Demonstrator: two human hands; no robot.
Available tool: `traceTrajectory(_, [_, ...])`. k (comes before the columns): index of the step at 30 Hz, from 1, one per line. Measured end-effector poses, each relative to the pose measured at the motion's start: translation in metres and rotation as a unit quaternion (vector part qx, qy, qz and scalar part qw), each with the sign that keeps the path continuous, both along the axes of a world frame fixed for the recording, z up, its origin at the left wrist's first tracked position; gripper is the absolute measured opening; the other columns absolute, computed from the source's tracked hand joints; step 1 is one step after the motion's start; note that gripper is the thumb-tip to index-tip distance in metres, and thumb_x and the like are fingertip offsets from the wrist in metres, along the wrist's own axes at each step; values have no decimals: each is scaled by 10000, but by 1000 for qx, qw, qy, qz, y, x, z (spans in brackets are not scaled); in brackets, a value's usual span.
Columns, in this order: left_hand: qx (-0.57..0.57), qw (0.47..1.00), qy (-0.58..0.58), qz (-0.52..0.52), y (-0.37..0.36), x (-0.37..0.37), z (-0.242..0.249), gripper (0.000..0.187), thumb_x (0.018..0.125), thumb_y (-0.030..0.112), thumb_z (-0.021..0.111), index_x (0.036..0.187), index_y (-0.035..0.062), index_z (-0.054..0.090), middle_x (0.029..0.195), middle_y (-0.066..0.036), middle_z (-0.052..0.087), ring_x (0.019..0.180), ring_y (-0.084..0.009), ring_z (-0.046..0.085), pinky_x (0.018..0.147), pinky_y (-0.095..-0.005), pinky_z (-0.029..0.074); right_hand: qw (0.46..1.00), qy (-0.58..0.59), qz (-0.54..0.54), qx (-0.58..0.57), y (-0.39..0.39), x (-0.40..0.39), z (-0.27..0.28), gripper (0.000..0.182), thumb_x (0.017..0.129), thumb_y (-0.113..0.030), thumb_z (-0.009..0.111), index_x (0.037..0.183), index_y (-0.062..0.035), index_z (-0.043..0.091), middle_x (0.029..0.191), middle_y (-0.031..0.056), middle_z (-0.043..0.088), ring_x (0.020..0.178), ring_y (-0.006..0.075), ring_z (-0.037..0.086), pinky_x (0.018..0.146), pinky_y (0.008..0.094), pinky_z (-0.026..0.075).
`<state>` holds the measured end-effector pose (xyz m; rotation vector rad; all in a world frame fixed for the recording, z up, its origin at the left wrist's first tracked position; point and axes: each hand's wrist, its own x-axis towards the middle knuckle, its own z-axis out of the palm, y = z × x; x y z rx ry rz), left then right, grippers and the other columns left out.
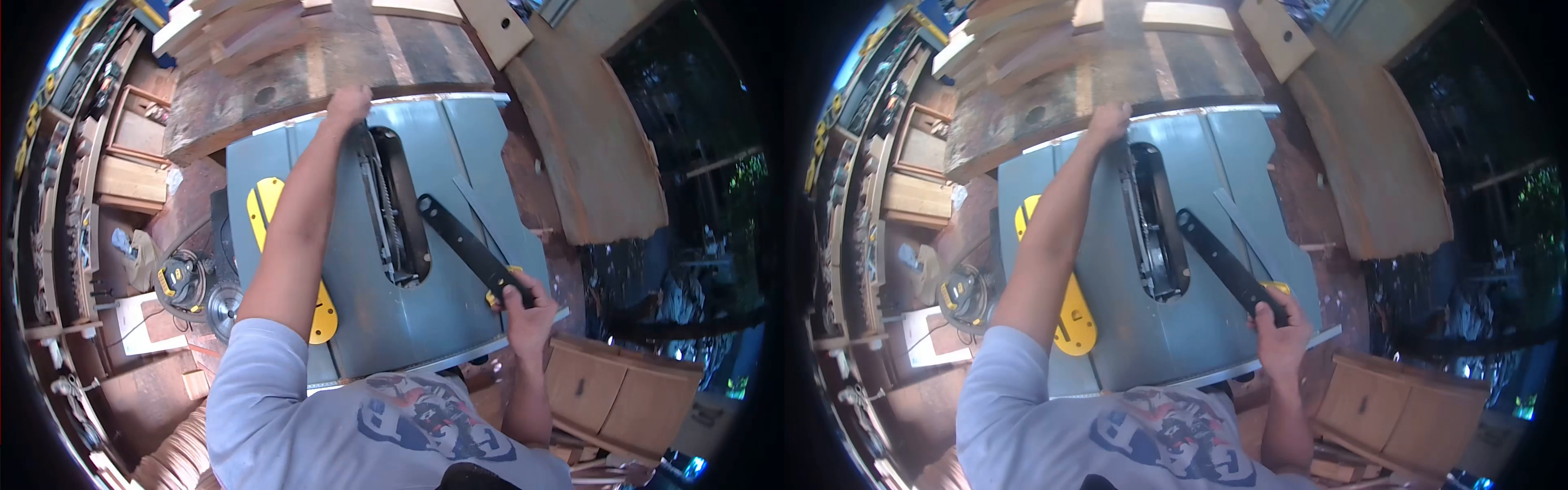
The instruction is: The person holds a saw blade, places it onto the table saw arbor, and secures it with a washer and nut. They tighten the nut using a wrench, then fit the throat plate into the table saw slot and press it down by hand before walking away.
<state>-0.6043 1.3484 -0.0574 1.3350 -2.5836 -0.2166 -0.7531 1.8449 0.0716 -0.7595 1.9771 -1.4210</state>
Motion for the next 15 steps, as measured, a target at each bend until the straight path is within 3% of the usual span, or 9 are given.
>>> traceTrajectory(1, [11,1000,4,9,2,-2,-7,347,959,261,438,1045,16,668,1100,-277,662,1035,-483,634,939,-538,508,1000,3,-24,-19,5,-2,7,243,930,-7,623,1166,48,632,907,109,698,710,125,673,608,250,536])
traceTrajectory(3, [111,977,166,76,10,0,-3,392,971,297,421,1072,11,668,1102,-293,659,1050,-495,620,956,-531,489,998,41,-56,-13,5,-8,29,244,919,-12,638,1154,52,633,890,112,700,679,135,671,612,258,544])
traceTrajectory(4, [111,982,144,40,10,3,-1,444,972,341,405,1093,5,669,1107,-304,656,1065,-496,612,978,-528,465,996,58,-68,-15,2,-11,39,244,914,-15,645,1148,54,633,881,114,701,663,140,669,614,262,548])
traceTrajectory(5, [121,979,157,51,8,4,-6,447,965,345,408,1094,9,673,1109,-302,657,1063,-492,614,982,-527,461,992,56,-78,-81,4,-16,47,233,918,-63,645,1129,38,639,935,128,689,714,149,668,654,262,539])
traceTrajectory(7, [136,969,189,80,4,2,-13,453,952,355,413,1094,17,679,1113,-298,659,1061,-484,619,990,-525,454,933,-15,-26,-359,1,-32,56,241,925,-118,627,1117,26,643,1000,145,666,836,179,656,763,295,524])
traceTrajectory(10, [157,975,145,63,2,3,6,450,935,334,428,1142,13,667,1058,-207,720,1039,-370,673,946,-440,487,970,143,63,-186,-27,-12,41,219,938,-141,602,1089,11,646,1054,157,639,952,210,623,863,335,493])
traceTrajectory(11, [165,977,124,54,4,4,5,458,941,322,427,1177,3,654,1044,-176,739,1028,-329,690,928,-413,498,978,124,83,-147,-28,-6,40,189,939,-125,616,1065,13,644,1086,154,642,985,224,616,915,354,470])
traceTrajectory(13, [160,976,140,54,1,1,1,462,924,292,432,1174,-31,648,1029,-179,745,1018,-315,694,929,-398,497,962,58,75,-256,-34,0,31,151,954,-103,614,1064,-4,643,1131,158,641,976,222,623,879,336,486])
traceTrajectory(15, [170,974,139,54,4,5,4,462,917,283,433,1168,-42,646,1023,-178,746,1016,-317,694,932,-395,497,943,109,88,-303,-49,9,38,136,959,-82,622,1075,-16,646,1134,167,653,982,232,631,851,330,504])
